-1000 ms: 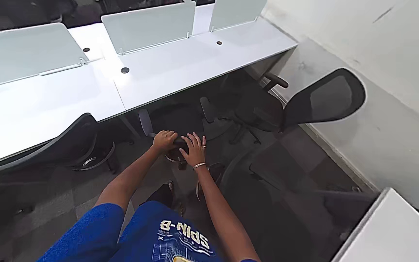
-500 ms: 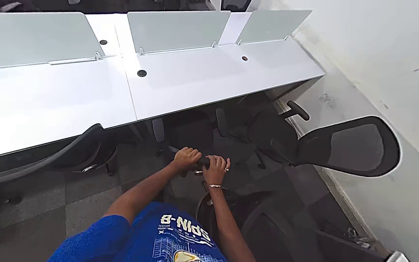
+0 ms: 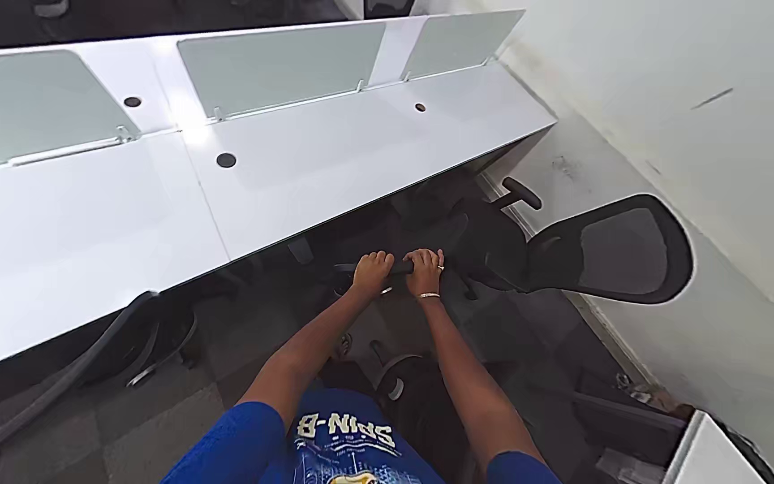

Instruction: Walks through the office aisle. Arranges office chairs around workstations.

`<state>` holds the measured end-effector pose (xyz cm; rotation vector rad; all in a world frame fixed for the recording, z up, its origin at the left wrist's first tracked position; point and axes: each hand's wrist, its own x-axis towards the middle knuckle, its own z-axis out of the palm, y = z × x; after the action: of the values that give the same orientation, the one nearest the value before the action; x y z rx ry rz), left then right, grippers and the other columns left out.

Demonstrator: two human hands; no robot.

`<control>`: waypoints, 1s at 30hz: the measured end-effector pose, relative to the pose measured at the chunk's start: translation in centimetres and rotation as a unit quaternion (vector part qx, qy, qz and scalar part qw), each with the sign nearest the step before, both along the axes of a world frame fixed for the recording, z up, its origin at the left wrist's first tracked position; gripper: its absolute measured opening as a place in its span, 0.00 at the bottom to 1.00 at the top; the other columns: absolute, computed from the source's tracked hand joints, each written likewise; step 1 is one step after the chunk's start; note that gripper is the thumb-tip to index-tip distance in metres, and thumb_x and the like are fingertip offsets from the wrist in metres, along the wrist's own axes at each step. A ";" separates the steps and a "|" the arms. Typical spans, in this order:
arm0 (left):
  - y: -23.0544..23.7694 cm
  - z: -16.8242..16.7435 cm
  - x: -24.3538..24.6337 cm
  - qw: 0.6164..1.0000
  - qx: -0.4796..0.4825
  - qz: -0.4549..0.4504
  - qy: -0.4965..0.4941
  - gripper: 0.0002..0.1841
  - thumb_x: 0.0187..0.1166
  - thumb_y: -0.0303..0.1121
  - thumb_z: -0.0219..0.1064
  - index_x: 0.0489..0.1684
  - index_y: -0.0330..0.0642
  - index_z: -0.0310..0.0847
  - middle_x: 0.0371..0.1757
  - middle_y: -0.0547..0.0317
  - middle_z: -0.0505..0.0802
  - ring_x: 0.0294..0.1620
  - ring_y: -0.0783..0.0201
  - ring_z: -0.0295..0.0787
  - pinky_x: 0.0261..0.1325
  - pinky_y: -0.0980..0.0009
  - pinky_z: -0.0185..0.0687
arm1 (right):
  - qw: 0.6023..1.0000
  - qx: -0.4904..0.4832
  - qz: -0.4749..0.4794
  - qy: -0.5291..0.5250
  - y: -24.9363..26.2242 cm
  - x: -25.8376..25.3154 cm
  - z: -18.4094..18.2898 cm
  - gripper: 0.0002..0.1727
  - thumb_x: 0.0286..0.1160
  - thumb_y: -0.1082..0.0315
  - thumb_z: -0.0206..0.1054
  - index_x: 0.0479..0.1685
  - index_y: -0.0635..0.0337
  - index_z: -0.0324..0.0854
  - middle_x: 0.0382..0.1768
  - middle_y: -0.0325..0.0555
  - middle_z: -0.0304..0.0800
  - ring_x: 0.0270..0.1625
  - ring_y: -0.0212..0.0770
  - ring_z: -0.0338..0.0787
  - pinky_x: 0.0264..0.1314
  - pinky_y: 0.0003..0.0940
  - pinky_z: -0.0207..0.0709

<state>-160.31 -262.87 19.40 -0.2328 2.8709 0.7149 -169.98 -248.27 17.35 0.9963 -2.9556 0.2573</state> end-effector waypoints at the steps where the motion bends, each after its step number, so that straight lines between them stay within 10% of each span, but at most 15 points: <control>1: 0.0 0.0 -1.2 1.000 -0.005 -0.003 0.004 0.20 0.79 0.27 0.64 0.70 0.35 0.75 0.65 0.37 0.86 0.67 0.40 0.85 0.65 0.47 0.79 | 1.000 0.008 -0.007 -0.008 -0.2 -1.3 0.2 0.25 0.55 0.80 0.72 0.56 0.50 0.90 0.66 0.49 0.89 0.84 0.57 0.74 0.95 0.66 0.36; 10: 1.1 -0.7 -10.0 0.995 -0.087 0.013 0.035 0.21 0.78 0.37 0.69 0.65 0.36 0.79 0.64 0.40 0.88 0.66 0.42 0.85 0.65 0.48 0.79 | 0.998 -0.047 0.005 -0.032 0.1 -10.9 -0.2 0.28 0.53 0.83 0.69 0.57 0.47 0.90 0.67 0.43 0.89 0.86 0.51 0.71 0.95 0.66 0.34; 15: 3.5 -0.4 -13.7 0.993 -0.112 0.019 0.016 0.27 0.77 0.50 0.69 0.65 0.37 0.80 0.66 0.40 0.87 0.69 0.42 0.84 0.68 0.46 0.79 | 0.986 -0.038 0.028 -0.162 2.4 -14.1 2.2 0.42 0.51 0.68 0.80 0.77 0.39 0.78 0.83 0.43 0.74 0.95 0.52 0.53 0.94 0.71 0.24; 20: 6.7 -1.4 -14.5 0.990 -0.084 0.034 0.110 0.42 0.66 0.69 0.68 0.71 0.43 0.82 0.70 0.41 0.88 0.70 0.41 0.86 0.69 0.42 0.80 | 0.925 -0.319 -0.067 -0.198 10.6 -7.7 3.8 0.35 0.62 0.61 0.79 0.77 0.48 0.81 0.83 0.52 0.74 0.92 0.54 0.60 0.96 0.59 0.43; 23: 8.3 -1.3 -16.1 0.973 0.000 0.075 0.220 0.35 0.72 0.61 0.68 0.62 0.35 0.85 0.62 0.34 0.89 0.66 0.33 0.84 0.67 0.34 0.75 | 0.875 -0.404 -0.227 -0.138 18.7 -0.8 2.7 0.25 0.65 0.61 0.76 0.67 0.49 0.87 0.76 0.49 0.83 0.88 0.53 0.69 0.92 0.57 0.56; 27: 18.4 0.8 -19.1 0.950 0.143 -0.190 0.205 0.28 0.72 0.52 0.72 0.56 0.34 0.86 0.65 0.38 0.90 0.74 0.35 0.80 0.78 0.35 0.67 | 0.801 -0.356 -0.475 -0.083 28.1 7.9 1.9 0.23 0.67 0.58 0.75 0.64 0.51 0.88 0.74 0.53 0.83 0.83 0.56 0.74 0.84 0.59 0.69; 30: 28.3 0.5 -20.2 0.818 0.169 -0.548 0.043 0.37 0.66 0.65 0.75 0.68 0.47 0.86 0.77 0.51 0.85 0.88 0.44 0.68 0.90 0.38 0.54 | 0.733 -0.279 -0.618 -0.057 32.1 13.5 2.6 0.23 0.69 0.57 0.76 0.64 0.53 0.88 0.74 0.56 0.83 0.83 0.61 0.74 0.82 0.64 0.68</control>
<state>-180.48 -234.56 19.86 1.3863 2.2521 0.8915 -156.45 -216.21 19.92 -1.0614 -2.5748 1.0056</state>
